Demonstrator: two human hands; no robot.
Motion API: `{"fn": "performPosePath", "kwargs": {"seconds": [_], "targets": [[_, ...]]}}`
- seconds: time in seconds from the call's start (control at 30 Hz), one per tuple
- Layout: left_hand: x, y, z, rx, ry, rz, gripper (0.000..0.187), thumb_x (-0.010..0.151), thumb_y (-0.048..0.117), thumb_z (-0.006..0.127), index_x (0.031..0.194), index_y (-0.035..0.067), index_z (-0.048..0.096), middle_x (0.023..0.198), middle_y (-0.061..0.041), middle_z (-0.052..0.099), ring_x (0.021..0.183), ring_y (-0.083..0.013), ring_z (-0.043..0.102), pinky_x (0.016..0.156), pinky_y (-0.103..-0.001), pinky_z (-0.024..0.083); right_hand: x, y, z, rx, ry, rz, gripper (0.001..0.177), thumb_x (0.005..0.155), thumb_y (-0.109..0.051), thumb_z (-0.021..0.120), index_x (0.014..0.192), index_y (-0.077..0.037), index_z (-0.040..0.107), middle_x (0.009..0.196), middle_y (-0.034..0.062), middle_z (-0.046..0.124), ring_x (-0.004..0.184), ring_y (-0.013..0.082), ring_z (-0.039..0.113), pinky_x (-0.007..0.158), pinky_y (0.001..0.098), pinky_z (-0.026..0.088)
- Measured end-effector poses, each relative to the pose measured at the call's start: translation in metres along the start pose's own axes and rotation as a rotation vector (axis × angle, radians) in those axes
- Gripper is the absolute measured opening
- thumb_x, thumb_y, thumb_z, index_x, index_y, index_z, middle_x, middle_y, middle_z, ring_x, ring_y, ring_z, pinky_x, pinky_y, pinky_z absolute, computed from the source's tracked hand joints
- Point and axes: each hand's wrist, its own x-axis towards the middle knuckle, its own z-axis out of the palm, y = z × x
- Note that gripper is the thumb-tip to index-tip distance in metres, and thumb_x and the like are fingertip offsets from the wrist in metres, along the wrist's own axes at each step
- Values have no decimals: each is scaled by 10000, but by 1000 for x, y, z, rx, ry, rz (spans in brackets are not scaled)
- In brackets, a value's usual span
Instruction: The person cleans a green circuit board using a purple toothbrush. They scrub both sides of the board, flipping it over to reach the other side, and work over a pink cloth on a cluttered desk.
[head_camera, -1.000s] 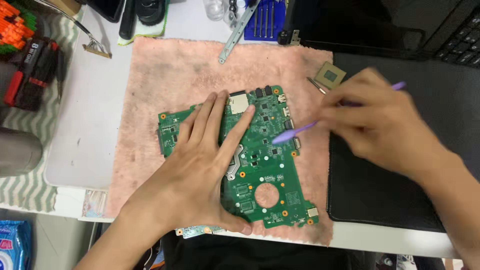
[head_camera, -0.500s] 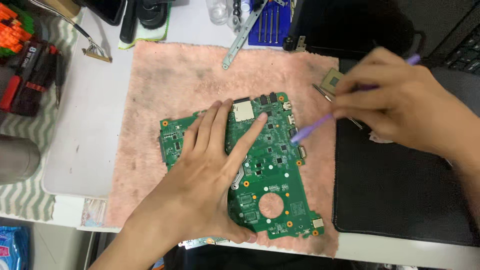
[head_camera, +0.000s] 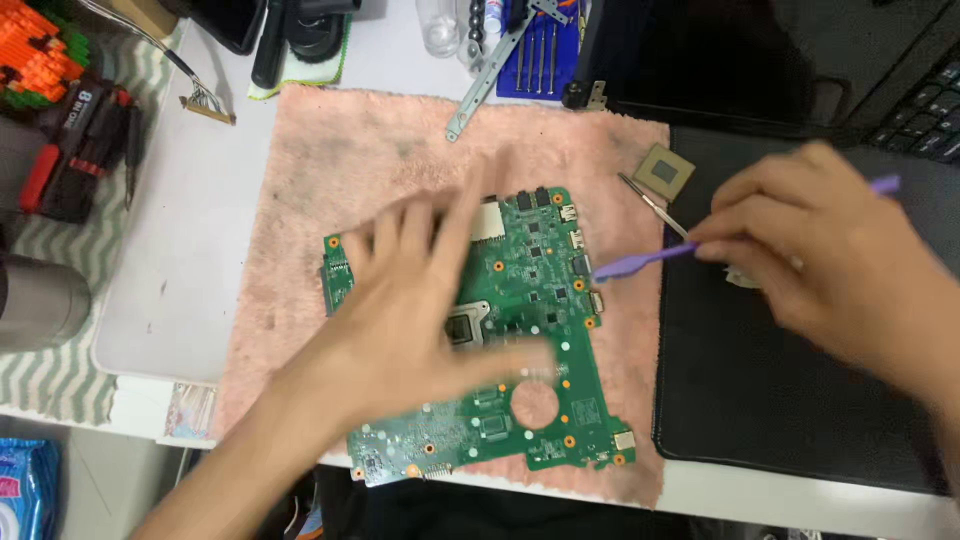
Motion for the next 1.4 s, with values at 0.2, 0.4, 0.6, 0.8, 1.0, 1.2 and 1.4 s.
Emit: {"fn": "performPosePath", "kwargs": {"seconds": [0.2,0.4,0.6,0.8,1.0,1.2,1.4], "targets": [[29,-15,-4,-145,181,-25,583,994,508,540,1362,68,644,1325,-119,667,1258,-349,511,991,-547,324,-42,-51,-1,158,-8,276,144,939,-148,646,1070,-141,706,1018,14,719,972,196,651,919,326,475],[43,-1,-30,-249,103,-84,464,1086,310,552,665,116,534,746,3,692,610,-149,510,626,-349,427,-59,-68,-14,199,135,266,98,901,-77,716,996,-76,735,977,50,727,897,179,658,900,294,493],[27,2,-44,-350,-86,38,514,1145,313,542,682,154,387,620,55,303,573,-105,308,562,-311,296,-71,-58,-24,173,168,152,221,878,-121,710,1091,-66,725,1035,71,729,970,233,658,965,359,482],[-5,17,-48,-357,2,121,583,1131,260,615,643,145,316,610,43,276,580,-105,289,599,-291,332,-62,-38,-43,30,79,-103,187,928,-164,617,1090,-183,709,1117,4,713,1033,236,652,994,401,502],[-22,17,-45,-292,-4,102,573,1114,322,622,639,129,368,609,29,307,607,-130,319,599,-330,325,7,-116,-44,64,-80,-566,277,1050,-251,402,1118,-218,668,1168,-4,648,1115,263,629,890,434,463],[-34,13,-44,-203,-101,115,569,1104,366,627,638,100,435,622,-6,281,585,-178,302,573,-359,310,80,-80,-46,-70,-17,-644,209,1002,-70,581,1033,-216,728,1038,61,592,803,328,508,711,515,374],[-40,6,-37,-291,-25,298,190,1019,253,604,964,72,621,969,-86,667,840,-288,665,747,-389,475,86,-121,-25,209,-185,-809,147,1029,-51,490,1114,-145,565,1210,105,549,974,287,534,835,465,412]]}}
